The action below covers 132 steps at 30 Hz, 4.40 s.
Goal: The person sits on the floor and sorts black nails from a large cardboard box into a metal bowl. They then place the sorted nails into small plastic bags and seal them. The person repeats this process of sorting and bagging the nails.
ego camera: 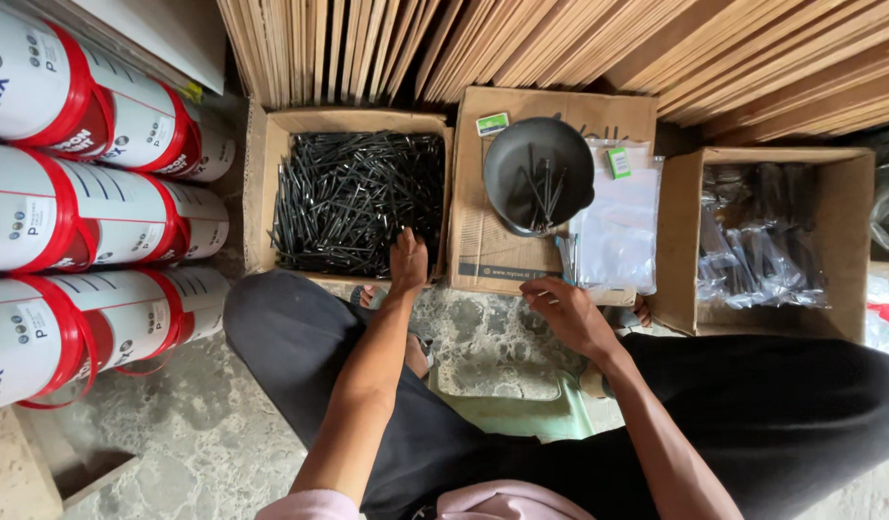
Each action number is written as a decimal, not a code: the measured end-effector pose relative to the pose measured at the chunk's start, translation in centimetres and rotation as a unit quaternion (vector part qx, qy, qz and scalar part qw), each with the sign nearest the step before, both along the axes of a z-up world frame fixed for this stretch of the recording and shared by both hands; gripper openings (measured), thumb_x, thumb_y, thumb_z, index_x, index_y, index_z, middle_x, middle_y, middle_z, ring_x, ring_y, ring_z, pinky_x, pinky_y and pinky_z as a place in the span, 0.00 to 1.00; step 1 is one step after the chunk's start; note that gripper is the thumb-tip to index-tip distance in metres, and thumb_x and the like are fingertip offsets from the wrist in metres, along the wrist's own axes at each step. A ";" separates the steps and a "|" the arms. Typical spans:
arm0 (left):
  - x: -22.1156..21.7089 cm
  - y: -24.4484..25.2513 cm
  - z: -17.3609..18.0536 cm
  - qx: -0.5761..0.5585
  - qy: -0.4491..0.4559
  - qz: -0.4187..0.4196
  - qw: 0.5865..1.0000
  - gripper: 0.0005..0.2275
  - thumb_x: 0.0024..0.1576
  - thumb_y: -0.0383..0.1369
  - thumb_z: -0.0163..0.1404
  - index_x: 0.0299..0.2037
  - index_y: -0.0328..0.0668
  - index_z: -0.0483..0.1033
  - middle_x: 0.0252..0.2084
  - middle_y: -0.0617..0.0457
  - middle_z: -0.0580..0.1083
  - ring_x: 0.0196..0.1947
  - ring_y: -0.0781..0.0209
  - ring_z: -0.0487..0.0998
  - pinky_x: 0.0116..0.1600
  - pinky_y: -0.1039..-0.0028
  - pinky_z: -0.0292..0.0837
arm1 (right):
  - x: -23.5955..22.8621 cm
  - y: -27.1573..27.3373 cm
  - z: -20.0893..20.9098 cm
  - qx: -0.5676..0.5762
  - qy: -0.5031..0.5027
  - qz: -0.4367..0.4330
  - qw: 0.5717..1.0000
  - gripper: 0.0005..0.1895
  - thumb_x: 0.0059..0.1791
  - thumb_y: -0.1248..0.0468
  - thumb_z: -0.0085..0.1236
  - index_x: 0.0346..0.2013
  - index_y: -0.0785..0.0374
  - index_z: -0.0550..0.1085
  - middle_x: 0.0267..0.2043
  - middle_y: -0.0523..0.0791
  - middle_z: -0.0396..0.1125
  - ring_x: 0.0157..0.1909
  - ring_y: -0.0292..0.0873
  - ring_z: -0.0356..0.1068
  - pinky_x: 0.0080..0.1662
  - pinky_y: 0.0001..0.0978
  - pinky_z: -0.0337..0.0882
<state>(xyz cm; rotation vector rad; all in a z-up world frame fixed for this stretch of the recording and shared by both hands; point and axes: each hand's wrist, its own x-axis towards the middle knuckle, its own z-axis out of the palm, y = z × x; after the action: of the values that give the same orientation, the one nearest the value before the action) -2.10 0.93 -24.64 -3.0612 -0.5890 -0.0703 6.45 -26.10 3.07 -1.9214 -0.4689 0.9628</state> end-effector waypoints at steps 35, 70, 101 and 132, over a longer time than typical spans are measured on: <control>2.6 -9.2 20.5 -0.176 -0.119 -0.327 0.921 0.06 0.56 0.27 0.41 0.36 0.46 0.72 0.29 0.55 0.59 0.34 0.59 0.63 0.44 0.72 0.61 | 0.0 0.4 -2.2 -0.001 -0.123 -0.031 0.992 0.12 0.48 0.64 0.49 0.42 0.67 0.73 0.32 0.52 0.70 0.36 0.52 0.72 0.37 0.40 0.73; 1.8 -3.3 13.8 -0.254 -0.044 0.008 0.966 0.14 0.51 0.35 0.48 0.47 0.46 0.65 0.38 0.50 0.65 0.41 0.50 0.68 0.42 0.64 0.67 | 4.9 2.1 -7.4 0.068 0.134 -0.252 0.956 0.15 0.49 0.64 0.47 0.47 0.71 0.67 0.38 0.52 0.68 0.38 0.43 0.68 0.40 0.29 0.71; 0.5 -0.5 3.5 -0.378 0.043 0.094 0.920 0.14 0.57 0.25 0.37 0.53 0.33 0.62 0.47 0.39 0.67 0.49 0.41 0.68 0.46 0.56 0.71 | 3.1 2.7 -4.6 -0.022 0.016 0.064 0.998 0.20 0.45 0.64 0.51 0.52 0.57 0.69 0.38 0.51 0.70 0.37 0.48 0.71 0.42 0.38 0.70; 3.6 -9.9 21.8 -0.258 -0.228 -0.174 0.923 0.12 0.52 0.23 0.46 0.47 0.38 0.67 0.35 0.43 0.70 0.35 0.46 0.74 0.33 0.63 0.70 | 6.4 0.4 -7.7 -0.106 -0.063 -0.154 0.980 0.11 0.49 0.55 0.49 0.39 0.57 0.75 0.22 0.44 0.68 0.27 0.41 0.67 0.35 0.37 0.65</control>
<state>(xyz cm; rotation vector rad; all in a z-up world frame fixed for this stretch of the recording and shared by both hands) 1.46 -8.99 -2.81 -3.6478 -0.0457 -0.7715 12.86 -25.69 -4.58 -2.1783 -0.1356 0.7137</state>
